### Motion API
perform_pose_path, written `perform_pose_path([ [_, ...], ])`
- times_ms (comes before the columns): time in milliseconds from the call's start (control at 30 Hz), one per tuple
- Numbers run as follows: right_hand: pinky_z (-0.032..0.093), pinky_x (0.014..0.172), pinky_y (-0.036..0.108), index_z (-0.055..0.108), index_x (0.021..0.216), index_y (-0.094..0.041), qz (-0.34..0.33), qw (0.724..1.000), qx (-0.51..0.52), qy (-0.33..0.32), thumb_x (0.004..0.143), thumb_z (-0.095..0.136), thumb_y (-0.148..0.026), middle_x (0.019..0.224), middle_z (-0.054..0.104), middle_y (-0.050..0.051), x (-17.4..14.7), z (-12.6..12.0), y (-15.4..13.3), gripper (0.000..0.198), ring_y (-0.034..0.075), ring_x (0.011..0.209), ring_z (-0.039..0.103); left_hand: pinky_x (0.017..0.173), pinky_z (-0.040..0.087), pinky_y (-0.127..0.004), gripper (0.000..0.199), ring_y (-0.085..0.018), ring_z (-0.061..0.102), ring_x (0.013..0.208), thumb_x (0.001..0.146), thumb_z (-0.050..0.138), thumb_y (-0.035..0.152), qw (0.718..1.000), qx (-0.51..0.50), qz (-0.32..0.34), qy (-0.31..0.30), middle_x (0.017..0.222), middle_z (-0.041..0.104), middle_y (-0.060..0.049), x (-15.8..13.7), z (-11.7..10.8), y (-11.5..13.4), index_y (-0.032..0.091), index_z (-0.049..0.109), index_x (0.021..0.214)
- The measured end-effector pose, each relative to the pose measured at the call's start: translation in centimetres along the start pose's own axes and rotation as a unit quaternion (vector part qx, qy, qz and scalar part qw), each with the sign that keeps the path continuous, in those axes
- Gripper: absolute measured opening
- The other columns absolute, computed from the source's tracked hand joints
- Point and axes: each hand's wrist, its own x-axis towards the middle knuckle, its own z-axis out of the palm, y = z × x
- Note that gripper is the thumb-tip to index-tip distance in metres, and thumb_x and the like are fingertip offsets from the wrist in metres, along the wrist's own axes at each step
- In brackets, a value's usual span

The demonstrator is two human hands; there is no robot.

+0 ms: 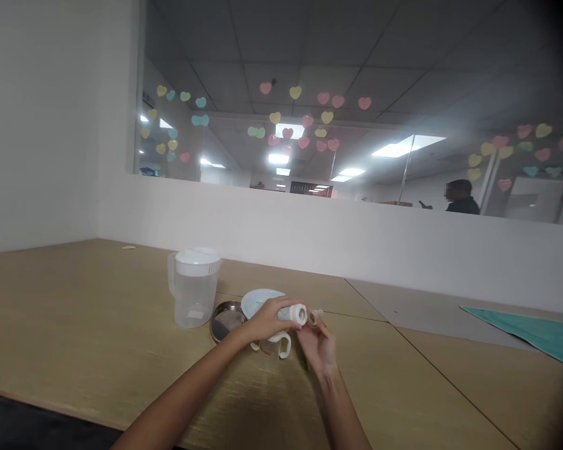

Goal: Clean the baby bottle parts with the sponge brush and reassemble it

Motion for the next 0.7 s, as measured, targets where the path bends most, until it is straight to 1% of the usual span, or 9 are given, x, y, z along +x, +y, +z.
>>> perform_pose_path([
  [100,0.048,0.088,0.037,0.07,0.079,-0.026,0.001,1.0,-0.011,-0.01,0.061,0.078,-0.04,0.096,0.07,0.002,0.0,0.1,0.1,0.024,0.021,0.097,0.061,0.101,0.04,-0.035,0.042,-0.023,0.053,0.116,0.076,0.067,0.033,0.996,0.028,-0.038,0.072,0.125,0.057,-0.008,0.2,-0.2,-1.4,0.024,0.061,0.117],
  [200,0.049,0.084,0.031,0.071,0.084,-0.023,-0.005,0.993,-0.114,0.041,0.059,0.08,-0.037,0.096,0.07,0.002,0.6,-0.5,1.0,0.03,0.019,0.095,0.061,0.098,0.041,-0.035,0.037,-0.022,0.053,0.111,0.077,0.065,0.037,0.978,0.137,-0.082,0.135,0.117,0.057,-0.008,0.0,-0.5,-3.9,0.023,0.064,0.111],
  [267,0.049,0.079,0.029,0.071,0.085,-0.022,-0.023,0.974,-0.208,0.086,0.057,0.081,-0.037,0.093,0.07,0.002,1.1,-1.2,1.8,0.034,0.018,0.09,0.061,0.095,0.042,-0.037,0.038,-0.024,0.055,0.105,0.079,0.062,0.038,0.958,0.2,-0.135,0.156,0.106,0.061,-0.008,-0.6,-0.8,-5.7,0.021,0.063,0.113],
  [300,0.049,0.078,0.029,0.071,0.085,-0.021,-0.037,0.961,-0.253,0.1,0.056,0.081,-0.038,0.091,0.07,0.001,1.4,-1.6,2.1,0.035,0.018,0.087,0.061,0.095,0.041,-0.038,0.039,-0.025,0.055,0.105,0.078,0.062,0.037,0.948,0.222,-0.163,0.159,0.105,0.062,-0.008,-1.1,-0.9,-6.7,0.02,0.062,0.114],
  [433,0.046,0.076,0.032,0.072,0.085,-0.022,-0.122,0.903,-0.394,0.122,0.051,0.081,-0.033,0.086,0.069,0.002,1.9,-2.8,3.0,0.036,0.019,0.078,0.058,0.098,0.037,-0.041,0.039,-0.027,0.054,0.107,0.079,0.061,0.036,0.926,0.249,-0.237,0.156,0.103,0.067,-0.008,-3.4,-1.0,-9.9,0.019,0.062,0.114],
  [500,0.043,0.082,0.035,0.072,0.081,-0.025,-0.159,0.87,-0.451,0.119,0.052,0.079,-0.031,0.086,0.069,0.002,1.9,-3.1,3.2,0.031,0.022,0.083,0.057,0.098,0.037,-0.04,0.038,-0.026,0.053,0.11,0.081,0.057,0.038,0.927,0.24,-0.236,0.163,0.105,0.068,-0.007,-4.3,-0.8,-10.9,0.021,0.062,0.115],
  [567,0.039,0.089,0.038,0.072,0.078,-0.026,-0.175,0.838,-0.507,0.103,0.055,0.077,-0.033,0.085,0.068,0.004,1.8,-3.2,3.2,0.024,0.025,0.089,0.056,0.1,0.036,-0.039,0.039,-0.025,0.05,0.114,0.083,0.054,0.038,0.933,0.237,-0.209,0.174,0.113,0.065,-0.007,-4.9,-0.7,-11.3,0.022,0.059,0.117],
  [633,0.035,0.094,0.04,0.072,0.077,-0.027,-0.173,0.813,-0.55,0.079,0.06,0.074,-0.036,0.086,0.068,0.005,1.6,-3.3,3.3,0.02,0.026,0.092,0.054,0.102,0.034,-0.041,0.039,-0.025,0.047,0.119,0.084,0.051,0.036,0.934,0.254,-0.162,0.191,0.124,0.06,-0.006,-5.3,-0.9,-11.3,0.023,0.057,0.12],
  [700,0.032,0.097,0.041,0.072,0.08,-0.028,-0.17,0.802,-0.569,0.062,0.064,0.071,-0.04,0.091,0.067,0.006,1.6,-3.5,3.5,0.02,0.027,0.096,0.053,0.106,0.03,-0.043,0.034,-0.024,0.045,0.121,0.086,0.048,0.031,0.923,0.291,-0.103,0.231,0.127,0.057,-0.006,-5.7,-1.6,-11.0,0.024,0.058,0.118],
])
